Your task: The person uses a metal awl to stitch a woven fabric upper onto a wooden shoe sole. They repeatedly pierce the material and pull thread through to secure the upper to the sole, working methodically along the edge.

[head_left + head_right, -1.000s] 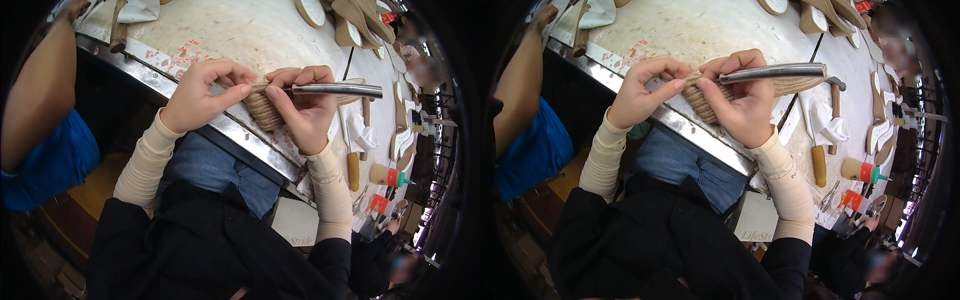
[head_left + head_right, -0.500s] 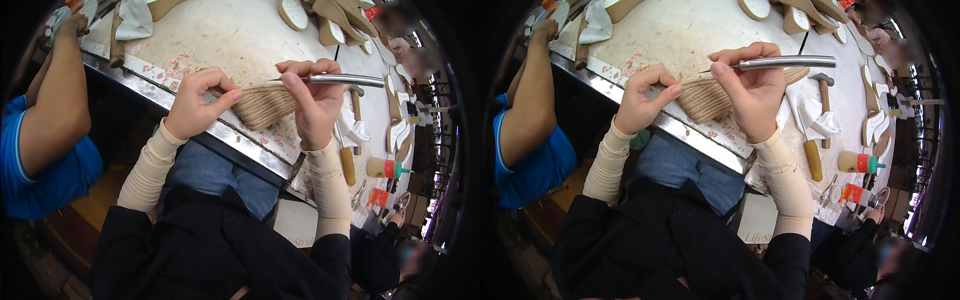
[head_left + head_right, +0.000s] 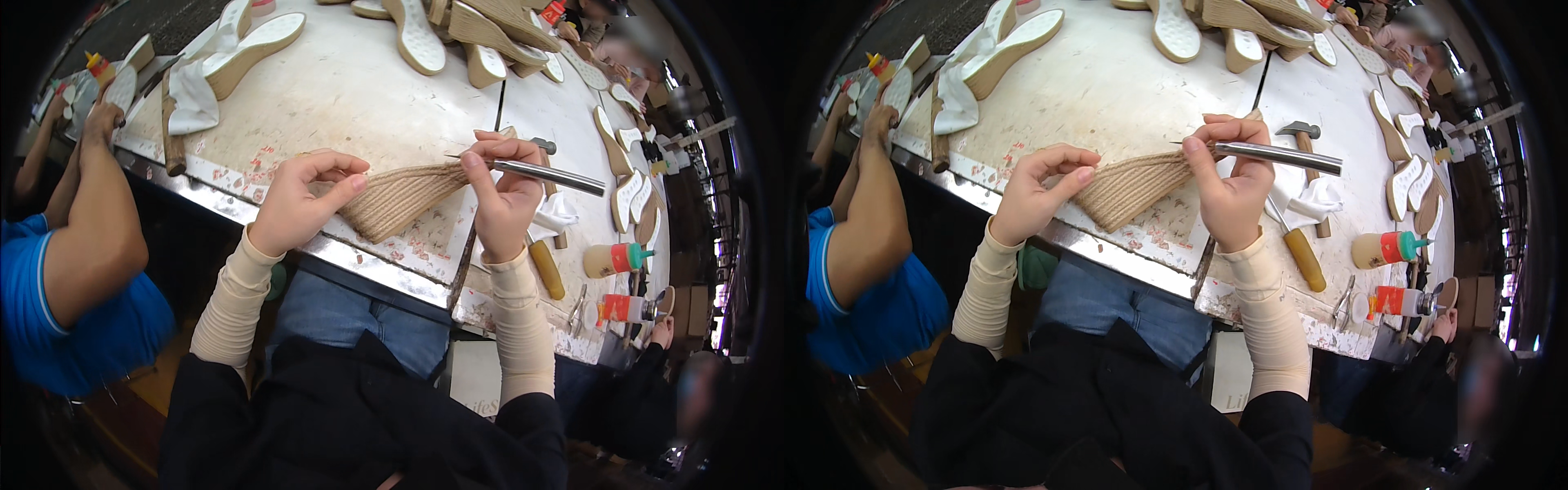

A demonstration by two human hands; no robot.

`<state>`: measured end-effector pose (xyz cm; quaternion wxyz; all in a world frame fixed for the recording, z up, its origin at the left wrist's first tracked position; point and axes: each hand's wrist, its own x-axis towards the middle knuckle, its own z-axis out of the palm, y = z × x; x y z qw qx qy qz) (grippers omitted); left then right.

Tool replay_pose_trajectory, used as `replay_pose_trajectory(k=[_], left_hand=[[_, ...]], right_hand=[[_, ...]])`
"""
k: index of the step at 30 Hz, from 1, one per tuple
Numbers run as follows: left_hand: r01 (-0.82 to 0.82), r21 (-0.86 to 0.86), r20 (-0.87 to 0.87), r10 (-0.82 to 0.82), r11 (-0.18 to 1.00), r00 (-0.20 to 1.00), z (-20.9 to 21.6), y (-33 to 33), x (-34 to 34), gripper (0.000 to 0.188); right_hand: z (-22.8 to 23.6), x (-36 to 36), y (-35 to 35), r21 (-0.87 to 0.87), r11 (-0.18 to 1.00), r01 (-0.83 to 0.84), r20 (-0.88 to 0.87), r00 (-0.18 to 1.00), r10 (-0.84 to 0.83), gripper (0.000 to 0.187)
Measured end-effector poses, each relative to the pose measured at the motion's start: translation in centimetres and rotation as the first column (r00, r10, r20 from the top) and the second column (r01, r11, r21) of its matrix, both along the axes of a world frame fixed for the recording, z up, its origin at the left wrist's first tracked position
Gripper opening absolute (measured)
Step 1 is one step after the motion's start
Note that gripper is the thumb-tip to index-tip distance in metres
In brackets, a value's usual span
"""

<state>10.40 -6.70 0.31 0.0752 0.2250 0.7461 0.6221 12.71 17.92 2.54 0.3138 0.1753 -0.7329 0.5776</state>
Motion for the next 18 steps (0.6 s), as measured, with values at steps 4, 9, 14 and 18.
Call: replay_pose_trajectory(k=[4, 9, 14, 18], left_hand=[[0.088, -0.071, -0.103, -0.095, 0.994, 0.990, 1.2, 2.3, -1.3, 0.026], [0.158, -0.184, -0.060, -0.172, 0.970, 0.983, 2.0, 4.8, -2.6, 0.024], [0.136, -0.207, -0.072, -0.154, 0.969, 0.985, 2.5, 5.3, -2.8, 0.019], [0.088, -0.300, -0.230, -0.162, 0.950, 0.960, 2.9, 6.0, -3.4, 0.018]], right_hand=[[-0.9, 0.5, 0.3, 0.032, 0.999, 0.029, 0.070, 0.997, -0.031, 0.031], [-1.4, 0.7, 1.5, 0.223, 0.967, 0.126, 0.073, 0.987, -0.146, 0.033], [-1.2, 0.7, 2.8, 0.133, 0.976, 0.173, 0.015, 0.984, -0.176, 0.032], [-1.6, 1.3, 2.1, 0.033, 0.997, 0.073, 0.102, 0.992, -0.076, 0.031]])
